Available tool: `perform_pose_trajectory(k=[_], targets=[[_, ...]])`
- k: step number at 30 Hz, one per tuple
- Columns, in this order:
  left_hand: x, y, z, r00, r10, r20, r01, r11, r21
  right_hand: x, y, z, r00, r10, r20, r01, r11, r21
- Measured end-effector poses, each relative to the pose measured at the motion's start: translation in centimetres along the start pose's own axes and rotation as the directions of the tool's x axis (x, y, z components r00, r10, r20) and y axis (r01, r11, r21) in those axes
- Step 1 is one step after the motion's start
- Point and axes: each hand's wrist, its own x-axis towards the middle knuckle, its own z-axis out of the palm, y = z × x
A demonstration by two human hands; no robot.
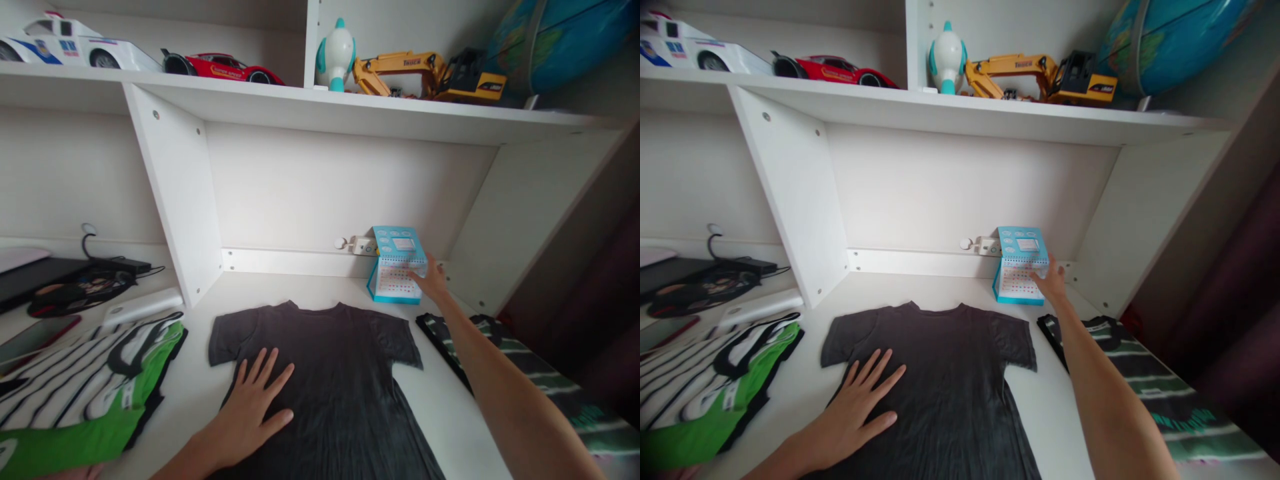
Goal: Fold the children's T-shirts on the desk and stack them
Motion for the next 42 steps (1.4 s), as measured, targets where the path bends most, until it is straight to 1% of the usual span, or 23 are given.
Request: perform_pose_trajectory(k=[2, 4, 7, 9, 10, 11, 13, 14, 15, 16, 17, 18, 22, 24, 26, 28, 30, 32, 34, 36, 38, 40, 42], targets=[[0.0, -0.1, 0.1, 1.0, 0.006, -0.002, -0.006, 1.0, 0.003, -1.1, -0.4, -0.6, 1.0, 0.011, -0.027, -0.011, 1.0, 0.003], [0.0, -0.1, 0.1, 1.0, 0.003, 0.001, -0.003, 1.0, 0.005, -2.5, -1.3, -1.1, 1.0, -0.014, -0.022, 0.014, 1.0, 0.011], [-0.1, 0.1, -0.1, 1.0, -0.009, 0.009, 0.009, 1.0, 0.007, -6.0, -3.6, -1.8, 0.99, -0.126, 0.061, 0.123, 0.992, 0.037], [-0.1, 0.3, -0.2, 1.0, -0.009, 0.012, 0.009, 1.0, 0.011, -9.7, -5.7, -2.4, 0.964, -0.223, 0.146, 0.216, 0.974, 0.067], [-0.2, 0.3, -0.3, 1.0, -0.006, 0.01, 0.006, 1.0, 0.013, -11.8, -6.8, -2.8, 0.936, -0.283, 0.21, 0.268, 0.959, 0.094], [-0.2, 0.3, -0.3, 1.0, -0.002, 0.009, 0.002, 1.0, 0.014, -14.1, -8.0, -3.2, 0.894, -0.344, 0.287, 0.319, 0.939, 0.131], [-0.2, 0.4, -0.3, 1.0, 0.003, 0.011, -0.003, 1.0, 0.015, -18.4, -10.1, -4.1, 0.774, -0.446, 0.45, 0.388, 0.895, 0.221], [-0.2, 0.3, -0.3, 1.0, 0.005, 0.014, -0.005, 1.0, 0.015, -20.4, -11.0, -4.5, 0.712, -0.475, 0.518, 0.4, 0.88, 0.257], [-0.1, 0.3, -0.3, 1.0, 0.005, 0.017, -0.005, 1.0, 0.015, -22.0, -11.8, -4.7, 0.666, -0.482, 0.569, 0.4, 0.875, 0.274], [0.1, 0.2, -0.4, 1.0, 0.003, 0.016, -0.003, 1.0, 0.019, -23.3, -12.3, -4.8, 0.648, -0.468, 0.601, 0.389, 0.882, 0.267], [0.4, 0.2, -0.4, 1.0, -0.001, 0.01, 0.001, 1.0, 0.026, -24.2, -12.6, -4.8, 0.649, -0.436, 0.623, 0.372, 0.897, 0.24], [0.7, 0.0, -0.5, 1.0, -0.006, -0.002, 0.006, 0.999, 0.036, -24.9, -12.7, -4.6, 0.665, -0.392, 0.636, 0.349, 0.916, 0.199], [2.1, -1.0, -0.3, 0.996, -0.075, -0.048, 0.078, 0.994, 0.076, -25.7, -11.8, -3.2, 0.745, -0.239, 0.623, 0.281, 0.959, 0.033], [2.6, -1.7, -0.1, 0.99, -0.134, -0.046, 0.137, 0.987, 0.085, -25.9, -11.3, -2.9, 0.764, -0.217, 0.608, 0.279, 0.96, -0.008], [3.0, -2.4, -0.2, 0.985, -0.169, -0.04, 0.172, 0.981, 0.087, -25.9, -11.0, -3.0, 0.768, -0.206, 0.606, 0.279, 0.96, -0.028], [3.6, -3.0, -0.8, 0.984, -0.175, 0.003, 0.175, 0.981, 0.08, -25.6, -11.0, -3.4, 0.752, -0.203, 0.627, 0.28, 0.96, -0.025], [4.5, -3.6, -2.0, 0.982, -0.182, 0.045, 0.179, 0.982, 0.06, -24.7, -11.3, -3.6, 0.748, -0.19, 0.636, 0.266, 0.964, -0.025], [5.7, -4.4, -3.3, 0.983, -0.18, 0.027, 0.179, 0.983, 0.047, -23.5, -11.7, -3.3, 0.773, -0.185, 0.607, 0.257, 0.966, -0.032], [7.1, -5.4, -3.9, 0.98, -0.197, -0.02, 0.197, 0.979, 0.056, -22.3, -12.0, -2.3, 0.804, -0.18, 0.567, 0.252, 0.966, -0.051], [8.2, -6.6, -3.6, 0.97, -0.244, -0.015, 0.244, 0.967, 0.073, -21.3, -12.1, -0.9, 0.815, -0.155, 0.558, 0.238, 0.968, -0.079], [8.9, -7.7, -2.6, 0.956, -0.293, 0.002, 0.292, 0.954, 0.073, -20.6, -11.8, 0.5, 0.821, -0.116, 0.559, 0.214, 0.97, -0.113], [9.2, -8.6, -1.6, 0.952, -0.306, -0.008, 0.306, 0.95, 0.062, -20.1, -11.3, 1.6, 0.828, -0.097, 0.553, 0.203, 0.97, -0.133], [9.5, -9.3, -1.1, 0.953, -0.301, -0.024, 0.302, 0.952, 0.053, -19.7, -11.0, 2.0, 0.832, -0.09, 0.548, 0.199, 0.969, -0.143]])
